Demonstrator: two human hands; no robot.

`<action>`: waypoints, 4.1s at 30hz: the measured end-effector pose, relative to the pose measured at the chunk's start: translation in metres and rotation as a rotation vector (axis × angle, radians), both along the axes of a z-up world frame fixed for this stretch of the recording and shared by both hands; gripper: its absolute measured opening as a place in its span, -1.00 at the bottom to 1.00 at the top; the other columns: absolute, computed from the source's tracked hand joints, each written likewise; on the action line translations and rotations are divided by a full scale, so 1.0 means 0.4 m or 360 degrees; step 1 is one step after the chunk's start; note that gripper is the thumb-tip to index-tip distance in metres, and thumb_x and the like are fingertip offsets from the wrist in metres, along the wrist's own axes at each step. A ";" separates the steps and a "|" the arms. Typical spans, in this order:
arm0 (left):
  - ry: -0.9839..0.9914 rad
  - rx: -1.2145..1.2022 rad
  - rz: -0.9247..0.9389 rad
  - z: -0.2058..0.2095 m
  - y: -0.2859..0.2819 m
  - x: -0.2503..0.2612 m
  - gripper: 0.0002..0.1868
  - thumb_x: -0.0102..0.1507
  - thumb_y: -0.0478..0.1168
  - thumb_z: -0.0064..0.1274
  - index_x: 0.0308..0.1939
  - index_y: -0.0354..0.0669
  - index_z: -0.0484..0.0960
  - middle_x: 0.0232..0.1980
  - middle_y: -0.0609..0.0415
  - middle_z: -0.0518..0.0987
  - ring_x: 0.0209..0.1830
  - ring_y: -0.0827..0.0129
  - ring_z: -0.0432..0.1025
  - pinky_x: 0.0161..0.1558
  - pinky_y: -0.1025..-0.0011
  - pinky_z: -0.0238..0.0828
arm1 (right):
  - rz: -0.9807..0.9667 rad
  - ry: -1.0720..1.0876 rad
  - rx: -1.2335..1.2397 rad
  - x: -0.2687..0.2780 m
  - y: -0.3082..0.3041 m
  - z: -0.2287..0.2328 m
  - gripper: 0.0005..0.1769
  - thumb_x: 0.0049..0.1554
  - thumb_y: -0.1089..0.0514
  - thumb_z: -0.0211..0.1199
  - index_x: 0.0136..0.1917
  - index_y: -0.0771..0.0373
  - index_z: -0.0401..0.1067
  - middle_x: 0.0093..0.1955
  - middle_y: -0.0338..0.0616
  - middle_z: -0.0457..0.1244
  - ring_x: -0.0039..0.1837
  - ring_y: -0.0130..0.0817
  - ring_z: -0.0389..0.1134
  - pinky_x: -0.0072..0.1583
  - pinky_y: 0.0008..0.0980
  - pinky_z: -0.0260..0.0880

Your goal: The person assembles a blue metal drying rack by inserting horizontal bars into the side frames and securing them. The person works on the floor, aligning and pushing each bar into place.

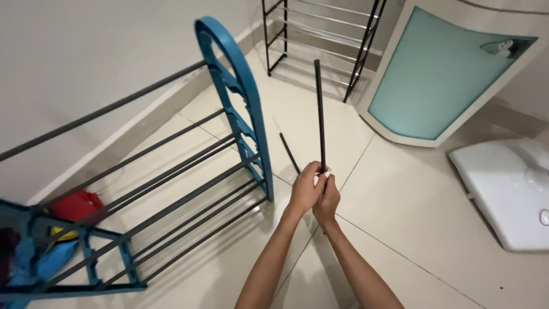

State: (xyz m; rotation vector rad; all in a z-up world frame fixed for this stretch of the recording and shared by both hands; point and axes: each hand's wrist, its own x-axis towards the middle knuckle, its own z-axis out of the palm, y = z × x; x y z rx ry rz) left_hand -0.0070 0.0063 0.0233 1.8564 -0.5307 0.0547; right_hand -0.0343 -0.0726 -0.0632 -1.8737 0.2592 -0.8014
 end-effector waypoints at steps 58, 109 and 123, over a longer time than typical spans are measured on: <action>-0.0085 0.0954 0.1524 0.161 0.850 -0.032 -0.77 0.30 0.01 0.06 -0.04 0.17 0.72 0.08 0.06 0.59 0.46 -0.15 0.13 0.40 -0.55 -0.45 | 0.0748 -0.0317 -0.0845 -0.071 0.540 0.534 -0.71 0.24 0.24 0.15 0.23 0.25 0.44 -0.01 0.02 0.31 -0.04 0.05 0.38 -0.06 -0.10 0.37; -0.0072 0.0797 0.0338 0.175 0.743 -0.031 -0.60 0.33 0.13 -0.06 -0.28 0.10 0.83 -0.20 0.06 0.74 0.42 0.06 0.31 0.35 -0.66 -0.50 | 0.0530 0.0060 -0.1986 0.159 0.680 0.878 -0.66 0.12 -0.14 0.41 -0.22 0.16 0.62 -0.23 -0.02 0.41 -0.10 -0.05 0.47 -0.09 -0.14 0.44; 0.0000 0.0753 -0.0072 0.194 0.709 -0.077 -0.42 0.30 0.29 -0.10 -0.28 -0.04 0.84 0.14 -0.19 0.65 0.44 0.01 0.31 0.44 -0.51 -0.57 | 0.1033 0.0721 -0.1494 0.225 0.542 0.856 -0.75 0.16 -0.01 0.32 0.09 0.05 0.62 -0.13 -0.06 0.44 -0.01 -0.09 0.47 0.07 -0.08 0.44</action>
